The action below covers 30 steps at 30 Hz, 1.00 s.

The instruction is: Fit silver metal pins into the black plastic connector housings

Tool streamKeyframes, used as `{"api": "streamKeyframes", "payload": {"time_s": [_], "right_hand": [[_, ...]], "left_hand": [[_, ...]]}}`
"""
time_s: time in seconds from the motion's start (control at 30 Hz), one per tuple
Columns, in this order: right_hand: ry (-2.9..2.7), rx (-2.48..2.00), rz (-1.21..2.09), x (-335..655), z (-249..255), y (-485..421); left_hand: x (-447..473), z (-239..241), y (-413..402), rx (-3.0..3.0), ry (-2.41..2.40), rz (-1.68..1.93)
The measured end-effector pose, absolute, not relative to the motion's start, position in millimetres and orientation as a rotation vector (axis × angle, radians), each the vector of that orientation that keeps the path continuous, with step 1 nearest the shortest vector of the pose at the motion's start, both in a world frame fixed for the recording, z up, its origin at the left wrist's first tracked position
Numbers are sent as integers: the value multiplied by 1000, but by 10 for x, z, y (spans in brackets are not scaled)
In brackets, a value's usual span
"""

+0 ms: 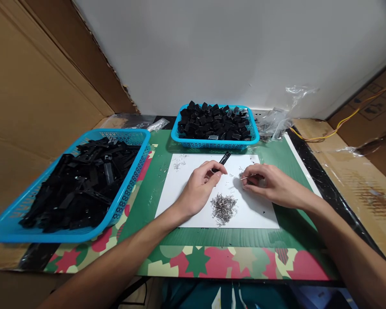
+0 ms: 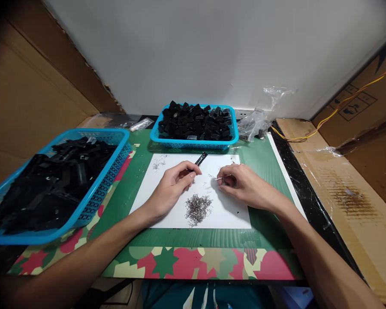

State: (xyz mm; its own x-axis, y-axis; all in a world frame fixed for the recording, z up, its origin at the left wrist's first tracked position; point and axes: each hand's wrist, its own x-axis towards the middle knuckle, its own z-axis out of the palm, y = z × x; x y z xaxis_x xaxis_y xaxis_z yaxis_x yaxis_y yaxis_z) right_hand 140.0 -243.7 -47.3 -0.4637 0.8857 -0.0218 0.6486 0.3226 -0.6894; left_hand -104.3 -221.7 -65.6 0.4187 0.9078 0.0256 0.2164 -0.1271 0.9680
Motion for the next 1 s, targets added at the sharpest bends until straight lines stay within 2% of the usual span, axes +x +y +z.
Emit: {"api": "streamKeyframes", "payload": {"time_s": [0.43,0.7,1.0], "right_hand": [[-1619,-1315,1327,1359,-517,-2413],[-1620,-1307,1346,1240,-530,-2443],[-1440,-1547,1158,1462,-467,-2387]], "left_hand": [[-1023,-635,-2305,1830,958,756],[-991,-658,-2347,1901,939,757],[-1020,-695,-2339,1909,989,702]]}}
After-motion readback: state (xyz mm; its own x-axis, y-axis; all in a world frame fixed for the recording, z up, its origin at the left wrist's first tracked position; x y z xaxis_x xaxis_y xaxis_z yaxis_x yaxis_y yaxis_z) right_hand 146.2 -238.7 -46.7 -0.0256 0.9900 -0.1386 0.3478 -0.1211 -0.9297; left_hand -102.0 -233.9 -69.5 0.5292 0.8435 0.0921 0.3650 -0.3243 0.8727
